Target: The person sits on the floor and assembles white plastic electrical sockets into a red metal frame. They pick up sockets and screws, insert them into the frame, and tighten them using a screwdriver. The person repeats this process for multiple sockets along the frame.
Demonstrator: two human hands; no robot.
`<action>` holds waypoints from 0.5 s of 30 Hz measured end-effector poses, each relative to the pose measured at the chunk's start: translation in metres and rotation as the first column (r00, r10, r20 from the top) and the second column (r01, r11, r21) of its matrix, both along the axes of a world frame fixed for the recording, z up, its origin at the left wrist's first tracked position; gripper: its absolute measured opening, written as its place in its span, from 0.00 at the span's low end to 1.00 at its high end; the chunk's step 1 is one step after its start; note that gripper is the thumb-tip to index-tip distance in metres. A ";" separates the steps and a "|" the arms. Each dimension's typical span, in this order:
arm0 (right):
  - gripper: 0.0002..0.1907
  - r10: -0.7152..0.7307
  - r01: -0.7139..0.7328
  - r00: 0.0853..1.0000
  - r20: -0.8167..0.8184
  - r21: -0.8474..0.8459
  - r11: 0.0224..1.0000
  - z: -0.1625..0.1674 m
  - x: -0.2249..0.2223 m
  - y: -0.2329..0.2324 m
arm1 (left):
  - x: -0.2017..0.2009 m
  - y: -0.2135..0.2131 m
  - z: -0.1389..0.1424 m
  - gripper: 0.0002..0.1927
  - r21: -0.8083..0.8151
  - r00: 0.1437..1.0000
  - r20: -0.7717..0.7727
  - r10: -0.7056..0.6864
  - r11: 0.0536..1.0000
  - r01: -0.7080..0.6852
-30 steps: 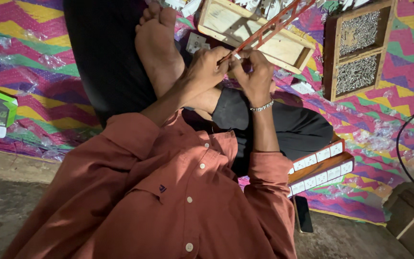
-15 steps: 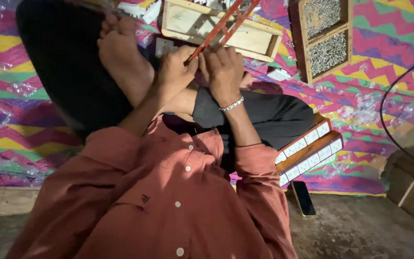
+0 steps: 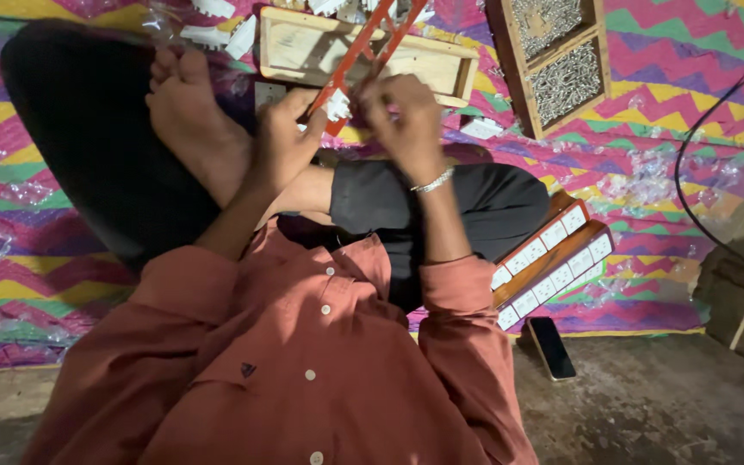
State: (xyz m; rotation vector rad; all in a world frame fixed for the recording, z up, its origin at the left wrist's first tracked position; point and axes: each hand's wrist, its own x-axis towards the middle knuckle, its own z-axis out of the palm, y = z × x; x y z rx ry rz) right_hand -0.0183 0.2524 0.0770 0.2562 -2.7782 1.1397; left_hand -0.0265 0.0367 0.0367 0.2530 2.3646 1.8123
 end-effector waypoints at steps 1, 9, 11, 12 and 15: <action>0.06 -0.094 0.095 0.995 -0.024 0.048 0.994 -0.003 -0.009 0.022 | 0.000 0.000 0.001 0.09 0.034 1.000 0.022 0.009 0.999 -0.010; 0.05 -0.373 0.337 0.928 -0.023 0.482 0.809 -0.011 -0.065 0.201 | -0.005 0.000 0.013 0.11 -0.031 0.983 -0.056 0.175 0.984 -0.177; 0.05 -0.444 0.387 0.896 -0.006 0.497 0.776 -0.019 -0.073 0.213 | -0.007 0.002 0.017 0.11 -0.110 0.977 -0.040 0.210 0.971 -0.213; 0.05 -0.477 0.410 0.879 0.004 0.504 0.760 -0.022 -0.078 0.216 | -0.008 0.004 0.019 0.11 -0.152 0.973 -0.032 0.229 0.961 -0.231; 0.04 -0.410 0.413 0.907 -0.100 0.411 0.813 -0.030 -0.090 0.217 | -0.011 0.013 0.016 0.12 -0.098 0.972 -0.011 0.233 0.968 -0.233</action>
